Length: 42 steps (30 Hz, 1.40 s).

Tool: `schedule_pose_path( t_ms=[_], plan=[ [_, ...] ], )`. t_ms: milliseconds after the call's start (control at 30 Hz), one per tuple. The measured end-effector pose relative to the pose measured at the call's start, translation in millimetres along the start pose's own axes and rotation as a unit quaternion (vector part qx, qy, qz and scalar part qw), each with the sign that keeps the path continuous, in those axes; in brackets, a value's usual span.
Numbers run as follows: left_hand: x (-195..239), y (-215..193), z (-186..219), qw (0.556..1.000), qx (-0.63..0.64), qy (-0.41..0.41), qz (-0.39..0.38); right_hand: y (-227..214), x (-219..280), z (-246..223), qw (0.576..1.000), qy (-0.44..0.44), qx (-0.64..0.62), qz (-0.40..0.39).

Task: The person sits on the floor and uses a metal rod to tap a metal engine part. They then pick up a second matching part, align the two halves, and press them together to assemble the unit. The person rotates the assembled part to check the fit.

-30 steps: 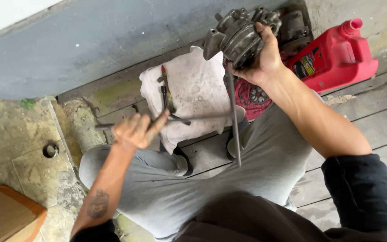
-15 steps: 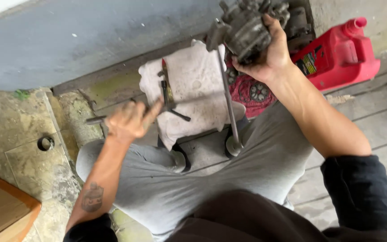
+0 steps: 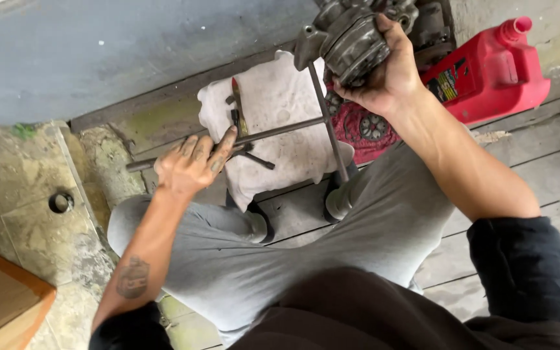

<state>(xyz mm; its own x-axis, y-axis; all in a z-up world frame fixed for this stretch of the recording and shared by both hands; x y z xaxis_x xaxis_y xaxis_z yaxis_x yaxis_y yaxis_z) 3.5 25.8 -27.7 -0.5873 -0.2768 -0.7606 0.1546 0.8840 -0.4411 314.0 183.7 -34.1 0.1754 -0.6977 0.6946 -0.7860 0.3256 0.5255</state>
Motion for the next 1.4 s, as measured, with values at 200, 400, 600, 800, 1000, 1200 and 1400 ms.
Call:
schedule_pose_path(
  t_ms=[200, 400, 600, 800, 1000, 1200, 1400],
  plan=[
    [44.2, 14.3, 20.5, 0.997, -0.054, -0.002, 0.048, -4.7, 5.2, 1.9, 0.999, -0.007, 0.005, 0.037],
    [47.1, 7.4, 7.1, 0.986, 0.027, -0.059, 0.151, -5.1, 3.0, 5.4, 0.999, -0.011, -0.050, 0.012],
    [30.2, 7.4, -4.0, 0.904, 0.216, -0.370, 0.019, 5.5, 13.0, 8.5, 0.997, -0.017, -0.073, -0.005],
    [6.2, 5.8, -13.9, 0.758, 0.361, -0.543, 0.013, 2.7, 8.4, 18.1, 0.996, 0.017, -0.014, -0.084],
    [4.1, 8.2, -9.1, 0.721, 0.469, -0.510, 0.003, -2.5, 1.5, 27.4, 0.980, -0.107, 0.120, -0.120],
    [16.0, -1.3, -7.3, 0.788, 0.385, -0.476, 0.063, 0.2, -13.6, 21.4, 0.831, -0.455, 0.267, -0.178],
    [13.8, -18.5, -25.2, 0.845, 0.255, -0.466, 0.069, 28.5, 29.2, 7.4, 0.489, -0.718, 0.493, -0.052]
  ],
)
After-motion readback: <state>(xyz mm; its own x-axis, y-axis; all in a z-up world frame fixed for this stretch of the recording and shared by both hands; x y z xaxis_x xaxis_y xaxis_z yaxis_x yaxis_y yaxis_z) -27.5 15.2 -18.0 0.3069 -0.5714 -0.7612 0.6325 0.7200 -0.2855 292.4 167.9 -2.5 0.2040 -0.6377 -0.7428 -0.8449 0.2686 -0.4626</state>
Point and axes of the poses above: each hand's wrist, its own x-axis away from the middle knuckle, its own y-axis out of the palm, z = x × y, the point moved 3 cm from there along -x, towards the middle knuckle, and after that the axes turned 14 degrees about z, right-handed, at the moved point
